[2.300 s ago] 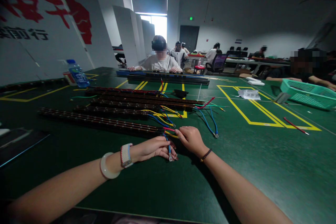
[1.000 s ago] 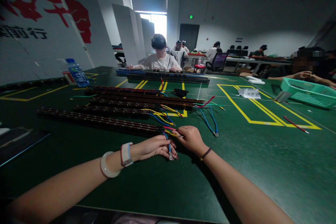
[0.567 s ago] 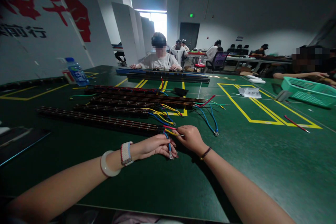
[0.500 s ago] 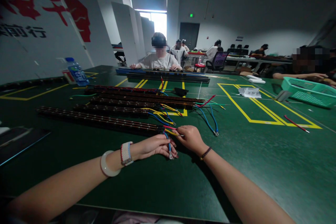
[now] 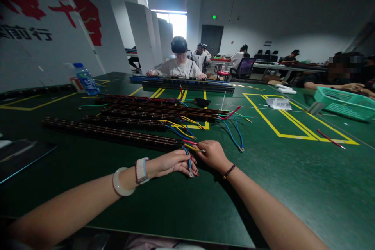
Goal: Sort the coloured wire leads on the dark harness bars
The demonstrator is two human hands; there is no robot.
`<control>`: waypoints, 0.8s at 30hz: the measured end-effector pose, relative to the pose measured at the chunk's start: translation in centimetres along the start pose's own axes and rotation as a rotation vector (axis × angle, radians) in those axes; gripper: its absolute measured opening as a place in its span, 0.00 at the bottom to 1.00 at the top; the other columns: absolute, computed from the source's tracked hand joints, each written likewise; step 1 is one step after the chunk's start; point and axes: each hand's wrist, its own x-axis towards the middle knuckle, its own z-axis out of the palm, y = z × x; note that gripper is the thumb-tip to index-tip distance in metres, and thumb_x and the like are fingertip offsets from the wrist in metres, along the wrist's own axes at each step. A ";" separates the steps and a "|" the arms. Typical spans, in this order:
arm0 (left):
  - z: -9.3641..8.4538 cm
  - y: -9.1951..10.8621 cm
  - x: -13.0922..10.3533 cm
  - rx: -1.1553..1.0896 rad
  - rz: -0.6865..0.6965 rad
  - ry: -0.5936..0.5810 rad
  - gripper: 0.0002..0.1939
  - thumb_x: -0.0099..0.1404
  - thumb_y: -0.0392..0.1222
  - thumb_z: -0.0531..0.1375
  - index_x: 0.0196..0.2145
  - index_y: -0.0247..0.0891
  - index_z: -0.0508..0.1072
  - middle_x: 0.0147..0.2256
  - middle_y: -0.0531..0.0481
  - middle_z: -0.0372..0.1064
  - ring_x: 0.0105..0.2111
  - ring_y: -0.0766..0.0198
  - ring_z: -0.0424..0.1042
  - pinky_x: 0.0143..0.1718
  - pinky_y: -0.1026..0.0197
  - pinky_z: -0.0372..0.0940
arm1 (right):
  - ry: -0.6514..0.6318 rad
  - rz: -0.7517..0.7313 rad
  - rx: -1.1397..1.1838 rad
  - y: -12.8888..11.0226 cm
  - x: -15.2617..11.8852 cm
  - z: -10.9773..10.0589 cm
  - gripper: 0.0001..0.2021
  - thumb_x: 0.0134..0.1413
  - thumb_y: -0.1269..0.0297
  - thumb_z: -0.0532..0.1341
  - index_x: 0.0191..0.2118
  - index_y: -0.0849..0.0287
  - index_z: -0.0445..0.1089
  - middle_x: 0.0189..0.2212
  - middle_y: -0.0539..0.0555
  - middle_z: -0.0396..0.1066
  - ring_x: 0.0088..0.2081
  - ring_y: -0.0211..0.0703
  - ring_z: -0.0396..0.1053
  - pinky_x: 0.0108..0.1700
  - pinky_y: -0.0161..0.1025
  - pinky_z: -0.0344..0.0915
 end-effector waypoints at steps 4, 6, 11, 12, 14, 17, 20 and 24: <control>0.0 0.0 0.0 0.003 0.005 -0.004 0.12 0.64 0.42 0.54 0.37 0.27 0.65 0.36 0.35 0.70 0.38 0.55 0.73 0.45 0.51 0.63 | 0.011 -0.002 -0.005 0.1 0.0 0.1 0.24 0.64 0.54 0.47 0.25 0.66 0.65 0.22 0.53 0.60 0.25 0.28 0.51 0.32 0.30 0.42; 0.1 0.0 -0.1 -0.009 0.007 -0.008 0.13 0.63 0.43 0.55 0.37 0.27 0.66 0.35 0.35 0.70 0.38 0.55 0.73 0.44 0.52 0.64 | 0.008 0.007 0.003 0.0 0.0 0.1 0.24 0.64 0.53 0.46 0.25 0.67 0.65 0.22 0.53 0.60 0.25 0.28 0.51 0.32 0.30 0.42; 0.2 0.1 -0.1 -0.028 0.012 -0.007 0.13 0.63 0.44 0.56 0.37 0.28 0.65 0.34 0.37 0.70 0.38 0.55 0.73 0.43 0.53 0.64 | 0.065 0.175 0.099 0.1 0.0 0.0 0.28 0.64 0.48 0.45 0.22 0.68 0.59 0.20 0.52 0.57 0.23 0.27 0.49 0.30 0.30 0.43; 0.2 0.1 -0.1 -0.027 0.011 -0.007 0.13 0.63 0.44 0.56 0.38 0.28 0.65 0.35 0.37 0.70 0.38 0.55 0.73 0.43 0.53 0.64 | 0.092 0.225 0.135 0.2 0.1 0.0 0.29 0.63 0.47 0.45 0.21 0.68 0.58 0.19 0.52 0.56 0.23 0.27 0.49 0.29 0.29 0.43; 0.1 0.1 -0.1 -0.025 0.005 -0.004 0.13 0.63 0.43 0.55 0.38 0.28 0.64 0.35 0.36 0.70 0.38 0.54 0.73 0.44 0.52 0.64 | 0.155 0.317 0.212 0.5 0.1 -0.1 0.29 0.63 0.46 0.45 0.21 0.68 0.56 0.19 0.52 0.56 0.24 0.27 0.50 0.29 0.28 0.45; 0.1 0.1 -0.1 -0.024 0.000 0.002 0.13 0.63 0.43 0.55 0.38 0.28 0.64 0.35 0.36 0.70 0.38 0.54 0.73 0.45 0.51 0.63 | 0.216 0.421 0.302 1.0 0.2 -0.3 0.28 0.61 0.44 0.46 0.24 0.67 0.58 0.21 0.51 0.57 0.25 0.28 0.52 0.29 0.27 0.48; 0.1 0.0 -0.1 -0.027 0.005 -0.002 0.13 0.62 0.44 0.57 0.38 0.28 0.64 0.34 0.37 0.70 0.38 0.55 0.73 0.44 0.51 0.63 | 0.178 0.451 0.374 1.1 0.4 -0.4 0.27 0.60 0.43 0.48 0.30 0.67 0.63 0.25 0.52 0.61 0.28 0.29 0.56 0.30 0.27 0.51; 0.0 -0.1 -0.1 -0.027 0.016 -0.009 0.15 0.61 0.45 0.58 0.38 0.28 0.65 0.34 0.38 0.70 0.38 0.55 0.73 0.45 0.51 0.63 | 0.113 0.380 0.375 1.1 0.5 -0.5 0.26 0.59 0.44 0.50 0.35 0.66 0.67 0.32 0.54 0.64 0.34 0.31 0.60 0.36 0.28 0.55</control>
